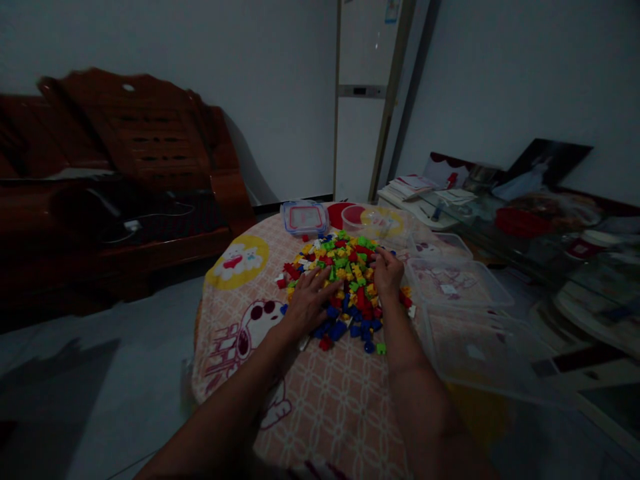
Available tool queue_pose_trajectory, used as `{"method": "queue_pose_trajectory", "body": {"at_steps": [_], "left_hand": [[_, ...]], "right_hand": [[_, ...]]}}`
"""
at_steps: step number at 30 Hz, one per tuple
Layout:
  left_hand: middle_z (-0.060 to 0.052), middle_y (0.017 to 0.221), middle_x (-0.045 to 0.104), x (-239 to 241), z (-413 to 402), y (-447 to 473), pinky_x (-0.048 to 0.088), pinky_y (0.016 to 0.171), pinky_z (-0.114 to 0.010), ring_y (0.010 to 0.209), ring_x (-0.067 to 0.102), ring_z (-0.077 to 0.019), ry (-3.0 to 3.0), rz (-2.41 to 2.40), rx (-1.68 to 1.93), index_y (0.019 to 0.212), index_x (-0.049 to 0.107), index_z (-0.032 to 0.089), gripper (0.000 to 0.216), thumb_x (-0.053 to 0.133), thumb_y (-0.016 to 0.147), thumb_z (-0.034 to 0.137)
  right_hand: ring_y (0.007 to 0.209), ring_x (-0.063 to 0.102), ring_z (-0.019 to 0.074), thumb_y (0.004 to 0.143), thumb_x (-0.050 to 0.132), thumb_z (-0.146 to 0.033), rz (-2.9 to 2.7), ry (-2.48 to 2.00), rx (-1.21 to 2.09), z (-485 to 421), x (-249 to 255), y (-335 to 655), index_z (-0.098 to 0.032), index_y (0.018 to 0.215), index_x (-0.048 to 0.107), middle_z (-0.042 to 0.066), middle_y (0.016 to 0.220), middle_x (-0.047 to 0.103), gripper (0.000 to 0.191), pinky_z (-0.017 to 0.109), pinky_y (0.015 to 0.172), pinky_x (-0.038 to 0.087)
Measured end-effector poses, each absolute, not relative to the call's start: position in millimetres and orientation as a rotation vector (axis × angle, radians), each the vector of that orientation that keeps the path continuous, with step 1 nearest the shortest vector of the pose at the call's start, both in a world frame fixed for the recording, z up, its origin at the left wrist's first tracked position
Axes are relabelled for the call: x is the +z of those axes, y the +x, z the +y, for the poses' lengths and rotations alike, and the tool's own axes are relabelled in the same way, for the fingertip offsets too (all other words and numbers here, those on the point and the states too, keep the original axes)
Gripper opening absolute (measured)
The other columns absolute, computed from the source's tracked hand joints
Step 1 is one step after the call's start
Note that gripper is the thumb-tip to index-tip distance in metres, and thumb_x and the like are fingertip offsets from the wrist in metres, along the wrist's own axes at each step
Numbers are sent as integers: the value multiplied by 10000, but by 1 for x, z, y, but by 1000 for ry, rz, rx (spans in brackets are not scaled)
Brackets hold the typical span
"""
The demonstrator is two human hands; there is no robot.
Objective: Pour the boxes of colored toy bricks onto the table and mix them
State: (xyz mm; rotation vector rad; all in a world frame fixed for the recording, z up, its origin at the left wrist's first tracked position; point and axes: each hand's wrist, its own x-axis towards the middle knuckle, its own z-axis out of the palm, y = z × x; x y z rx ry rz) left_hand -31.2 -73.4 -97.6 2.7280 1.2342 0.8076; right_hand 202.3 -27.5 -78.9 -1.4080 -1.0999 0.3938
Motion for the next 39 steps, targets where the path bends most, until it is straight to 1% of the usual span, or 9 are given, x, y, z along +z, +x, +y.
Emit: {"method": "queue_pose_trajectory", "body": {"at_steps": [3,6,11,15,19,22,28,32,39], "left_hand": [[-142,1567,452,-95,-55,-33,335,1169,-599,1451,371,-382,2665,1234,886,1404,617,284,611,672,861,560],[-141,1534,489,-88,-41,-35,353,1171,-575,1432,415,-347,2598,1272,978,1351,650,253,479,576,939,485],[-154,1509,512,-71,-24,-26,359,1171,-546,1401,464,-326,2513,1386,1144,1350,636,215,452,548,951,410],[-160,1518,510,-61,-34,1,293,1210,-557,1422,444,-333,2572,1282,1101,1402,596,208,557,614,918,482],[-153,1537,499,-67,-55,31,185,1224,-644,1453,402,-366,2672,1098,871,1424,578,245,659,657,869,590],[-143,1562,473,-74,-61,39,195,1209,-666,1466,380,-371,2687,1097,783,1333,641,254,550,650,882,569],[-118,1504,544,-75,-50,27,203,1221,-644,1434,430,-340,2634,1291,870,1205,675,237,304,593,928,332],[-114,1464,578,-78,-44,18,240,1213,-628,1397,468,-337,2578,1336,964,1183,675,242,294,580,920,333],[-141,1441,584,-84,-37,-1,254,1206,-596,1388,464,-345,2483,1425,1145,1122,664,203,268,582,893,316]], "right_hand": [[977,729,253,805,491,-279,-1160,-1518,356,-27,-80,204,-155,1042,793,102,1000,800,404,383,964,542],[1048,715,248,809,501,-239,-1205,-1597,341,-28,-77,203,-181,1027,796,82,1059,796,371,376,1018,511],[1185,662,263,876,463,-194,-1270,-1780,307,-35,-69,200,-124,1195,740,144,1227,738,428,375,1077,453],[1276,600,286,950,461,-229,-1327,-1954,250,-40,-68,200,-94,1335,642,200,1341,660,446,395,1119,393],[1247,608,321,988,459,-306,-1342,-2109,206,-43,-70,205,-101,1355,621,229,1279,671,450,427,1089,405],[1245,606,314,980,468,-302,-1346,-2099,197,-41,-74,208,-110,1321,648,229,1286,668,431,416,1081,418],[1155,671,252,910,513,-246,-1382,-1816,387,-30,-82,198,-143,1135,754,141,1193,745,345,376,1059,464],[1059,713,247,852,561,-237,-1330,-1633,437,-26,-83,191,-171,1046,785,99,1102,783,303,393,1010,514],[1055,727,210,850,555,-214,-1432,-1350,493,-32,-70,178,-207,1066,792,50,1113,791,321,347,991,535]]}}
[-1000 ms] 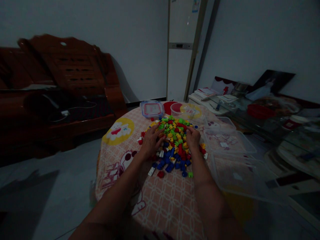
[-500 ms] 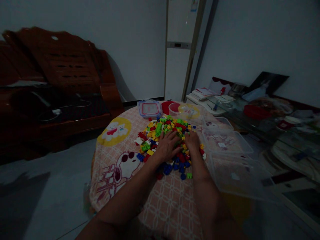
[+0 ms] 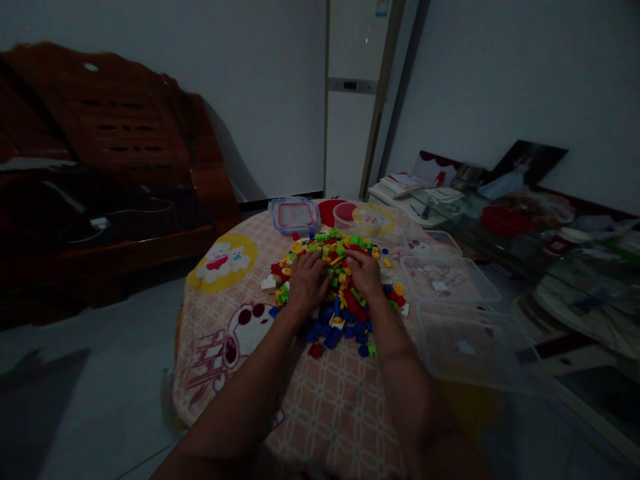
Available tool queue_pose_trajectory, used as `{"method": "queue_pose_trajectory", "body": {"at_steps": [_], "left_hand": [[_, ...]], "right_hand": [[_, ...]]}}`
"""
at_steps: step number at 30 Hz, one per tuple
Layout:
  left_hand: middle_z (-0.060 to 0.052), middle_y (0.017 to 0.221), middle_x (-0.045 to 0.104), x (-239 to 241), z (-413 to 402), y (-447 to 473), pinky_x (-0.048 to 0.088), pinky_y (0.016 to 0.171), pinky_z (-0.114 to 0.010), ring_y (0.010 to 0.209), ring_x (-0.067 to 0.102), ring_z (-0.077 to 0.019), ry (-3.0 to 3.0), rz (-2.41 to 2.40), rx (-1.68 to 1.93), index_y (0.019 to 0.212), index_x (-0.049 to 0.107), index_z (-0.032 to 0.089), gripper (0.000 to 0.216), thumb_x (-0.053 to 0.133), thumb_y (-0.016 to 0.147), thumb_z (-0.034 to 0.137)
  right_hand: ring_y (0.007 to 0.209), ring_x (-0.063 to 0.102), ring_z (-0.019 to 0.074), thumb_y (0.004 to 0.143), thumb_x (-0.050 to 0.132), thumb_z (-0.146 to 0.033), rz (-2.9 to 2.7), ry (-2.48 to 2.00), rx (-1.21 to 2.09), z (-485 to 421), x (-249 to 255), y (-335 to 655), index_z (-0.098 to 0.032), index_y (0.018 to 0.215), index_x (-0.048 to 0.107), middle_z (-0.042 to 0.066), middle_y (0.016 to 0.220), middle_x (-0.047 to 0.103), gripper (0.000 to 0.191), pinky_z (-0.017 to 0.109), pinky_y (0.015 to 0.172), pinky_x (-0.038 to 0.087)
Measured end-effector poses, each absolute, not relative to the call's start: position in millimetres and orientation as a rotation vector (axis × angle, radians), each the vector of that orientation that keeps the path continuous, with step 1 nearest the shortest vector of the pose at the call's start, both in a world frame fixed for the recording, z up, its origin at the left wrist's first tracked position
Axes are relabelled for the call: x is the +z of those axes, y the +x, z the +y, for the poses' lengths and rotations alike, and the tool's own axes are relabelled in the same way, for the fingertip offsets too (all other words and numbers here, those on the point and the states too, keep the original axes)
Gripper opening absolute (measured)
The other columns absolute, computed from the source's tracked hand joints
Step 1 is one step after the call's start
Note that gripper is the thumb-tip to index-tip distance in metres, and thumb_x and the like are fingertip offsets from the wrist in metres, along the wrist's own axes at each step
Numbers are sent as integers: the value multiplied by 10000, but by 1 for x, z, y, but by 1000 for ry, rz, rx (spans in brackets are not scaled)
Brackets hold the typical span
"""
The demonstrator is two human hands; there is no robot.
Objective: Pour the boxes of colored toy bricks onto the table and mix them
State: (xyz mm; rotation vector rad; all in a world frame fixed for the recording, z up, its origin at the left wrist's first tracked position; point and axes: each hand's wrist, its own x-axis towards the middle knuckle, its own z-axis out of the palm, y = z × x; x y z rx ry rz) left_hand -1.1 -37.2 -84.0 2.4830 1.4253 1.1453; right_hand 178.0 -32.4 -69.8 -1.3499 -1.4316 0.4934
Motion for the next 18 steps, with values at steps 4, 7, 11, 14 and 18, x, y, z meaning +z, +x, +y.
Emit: {"method": "queue_pose_trajectory", "body": {"at_steps": [4,7,11,14,18], "left_hand": [[-168,1412,595,-86,-32,-12,317,1171,-570,1365,484,-349,2435,1449,1202,1101,656,188,271,588,884,336],[-157,1393,606,-89,-29,-14,337,1160,-559,1343,504,-341,2423,1436,1215,1089,657,200,267,599,870,341],[-147,1391,608,-91,-29,-12,347,1158,-538,1336,510,-326,2416,1409,1226,1077,658,204,258,593,879,356],[-142,1407,599,-91,-30,-11,327,1172,-555,1336,507,-328,2407,1425,1219,1079,656,211,258,596,881,365],[-143,1422,588,-89,-32,-11,309,1181,-571,1357,489,-329,2405,1424,1204,1093,653,211,259,593,877,340]], "right_hand": [[1101,714,211,886,524,-203,-1506,-1348,421,-39,-57,178,-218,1098,784,46,1140,784,336,344,1010,522],[1120,704,244,926,498,-187,-1552,-1679,254,-46,-50,188,-203,1130,770,97,1149,774,340,374,1021,505],[1070,717,309,931,496,-149,-1581,-2254,162,-55,-47,204,-136,1080,765,214,1094,754,307,394,917,531],[1092,707,338,915,550,-171,-1608,-2409,134,-59,-50,210,-128,1080,751,239,1136,730,264,405,877,544],[1099,708,327,918,585,-219,-1616,-2441,151,-58,-56,211,-145,1066,753,231,1162,724,236,411,893,547]]}}
